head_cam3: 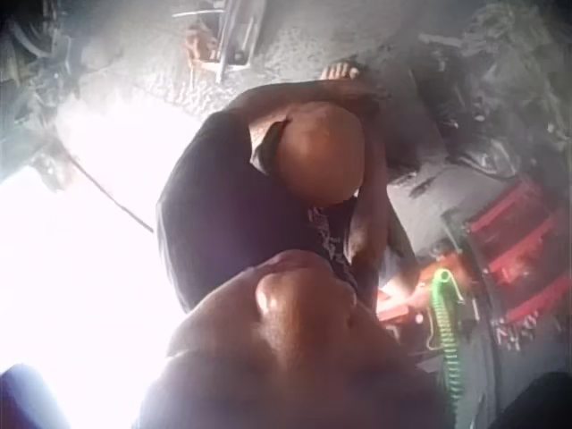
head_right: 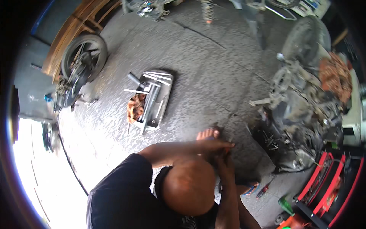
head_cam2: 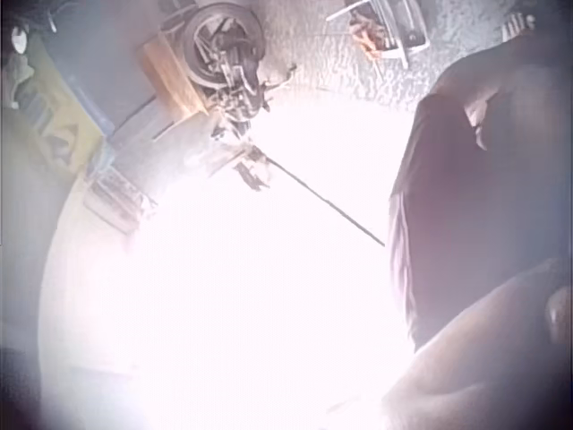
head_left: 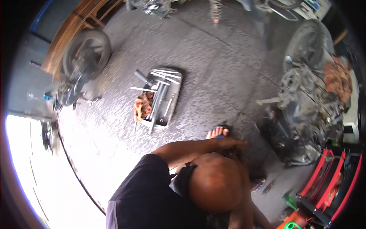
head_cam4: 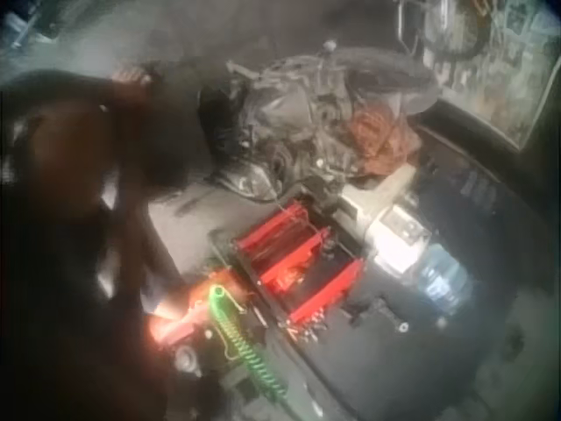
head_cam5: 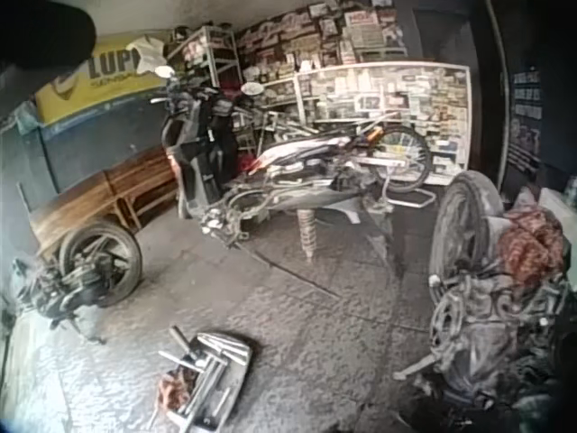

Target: The person works on a motorcycle engine, first picking up a T-handle wrench from a metal tray and then using it to manipulate components on the engine block. The person also uses pliers to handle a wire near the engine and picks up several small fasteners by hand from the tray.

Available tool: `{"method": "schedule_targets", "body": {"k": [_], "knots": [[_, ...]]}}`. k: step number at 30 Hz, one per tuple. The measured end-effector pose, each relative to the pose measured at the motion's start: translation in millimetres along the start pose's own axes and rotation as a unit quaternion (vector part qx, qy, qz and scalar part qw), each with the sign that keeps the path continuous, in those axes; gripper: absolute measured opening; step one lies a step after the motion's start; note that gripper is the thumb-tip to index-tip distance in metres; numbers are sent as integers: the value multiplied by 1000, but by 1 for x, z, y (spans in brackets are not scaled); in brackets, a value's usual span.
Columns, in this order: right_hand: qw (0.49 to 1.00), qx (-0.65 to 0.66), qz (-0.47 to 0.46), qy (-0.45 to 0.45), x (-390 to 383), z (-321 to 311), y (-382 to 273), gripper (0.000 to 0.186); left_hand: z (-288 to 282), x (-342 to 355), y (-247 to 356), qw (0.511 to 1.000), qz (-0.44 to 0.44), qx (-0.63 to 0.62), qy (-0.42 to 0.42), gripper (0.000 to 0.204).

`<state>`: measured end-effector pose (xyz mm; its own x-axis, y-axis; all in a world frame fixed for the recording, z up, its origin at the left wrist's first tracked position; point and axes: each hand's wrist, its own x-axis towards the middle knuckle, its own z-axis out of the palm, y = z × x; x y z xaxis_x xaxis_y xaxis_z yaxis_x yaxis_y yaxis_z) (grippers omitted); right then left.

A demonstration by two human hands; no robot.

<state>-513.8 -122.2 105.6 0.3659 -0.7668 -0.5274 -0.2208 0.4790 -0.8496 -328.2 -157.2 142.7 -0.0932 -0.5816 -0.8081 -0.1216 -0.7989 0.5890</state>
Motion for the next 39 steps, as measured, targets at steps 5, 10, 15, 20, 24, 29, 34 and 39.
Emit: {"method": "schedule_targets", "body": {"k": [5,10,15,20,24,29,34,39], "knots": [[977,-154,-105,-103,-4,11,-45,37,-53,93,-134,948,180,-208,159,33],[989,-118,-52,-68,6,-71,72,31,-225,68,-291,870,-3,259,420,27],[815,-570,49,94,20,-164,139,28,-257,13,-313,704,-17,462,539,44],[759,-392,277,439,-13,-334,215,46,-205,13,-257,631,80,354,685,52],[686,-436,395,428,-23,-330,198,66,-182,-6,-242,735,15,326,594,38],[784,-362,321,389,-18,-299,185,46,-116,-25,-213,804,140,163,554,40],[763,-260,239,542,-2,-252,164,54,-54,9,-141,946,199,8,254,38],[968,-43,-47,244,-21,-51,65,55,-9,51,-93,932,99,-332,-109,58]]}}
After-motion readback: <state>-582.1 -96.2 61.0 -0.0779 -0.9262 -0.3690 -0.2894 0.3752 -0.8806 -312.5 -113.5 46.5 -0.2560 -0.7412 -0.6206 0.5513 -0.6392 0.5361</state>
